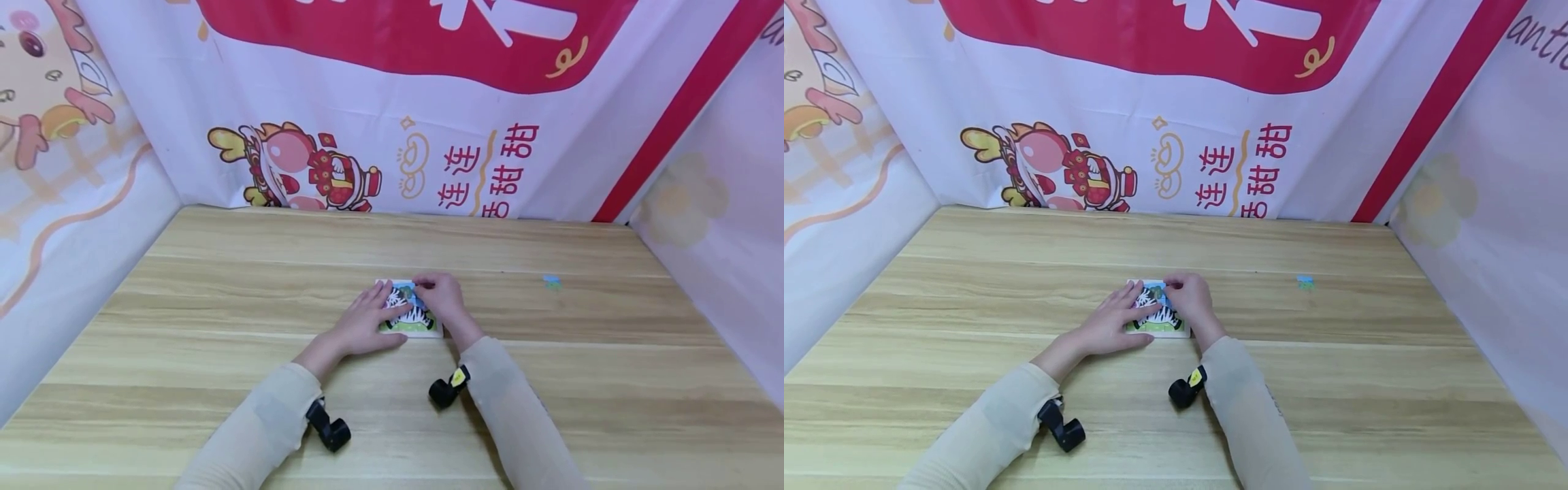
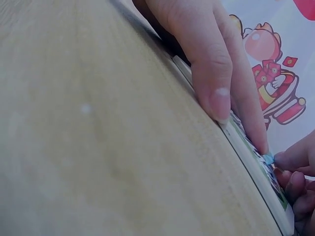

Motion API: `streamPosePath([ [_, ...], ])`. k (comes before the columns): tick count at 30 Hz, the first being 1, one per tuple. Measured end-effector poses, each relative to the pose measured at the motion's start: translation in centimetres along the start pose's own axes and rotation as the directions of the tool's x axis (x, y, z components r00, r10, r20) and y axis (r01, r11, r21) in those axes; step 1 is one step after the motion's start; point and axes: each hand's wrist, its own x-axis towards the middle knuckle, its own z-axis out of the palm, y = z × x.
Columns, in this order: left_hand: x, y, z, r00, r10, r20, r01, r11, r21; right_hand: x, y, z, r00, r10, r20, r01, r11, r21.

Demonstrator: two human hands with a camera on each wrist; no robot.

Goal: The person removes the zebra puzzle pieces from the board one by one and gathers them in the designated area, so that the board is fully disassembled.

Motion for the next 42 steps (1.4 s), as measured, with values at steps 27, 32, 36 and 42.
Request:
streamPosePath([
  [27,-0.02,-0.11,0.12,1.000,-0.021,0.013,0.021,1.000,-0.011,0.13,-0.04,-0.33,0.999,0.005,0.039,-0.011,0.988,0.155],
  [32,-0.03,0.00,0.01,1.000,-0.020,0.014,0.021,1.000,-0.017,0.12,-0.02,-0.38,0.999,0.007,0.034,-0.013,0.985,0.172],
  [36,-0.03,0.04,-0.04,0.999,-0.027,0.019,0.027,0.999,-0.021,0.04,-0.09,-0.42,0.999,0.015,0.029,-0.020,0.982,0.187],
  [42,-0.12,0.09,-0.14,1.000,-0.024,0.016,0.025,0.999,-0.023,0.01,-0.25,-0.54,0.999,0.038,0.022,-0.042,0.970,0.238],
])
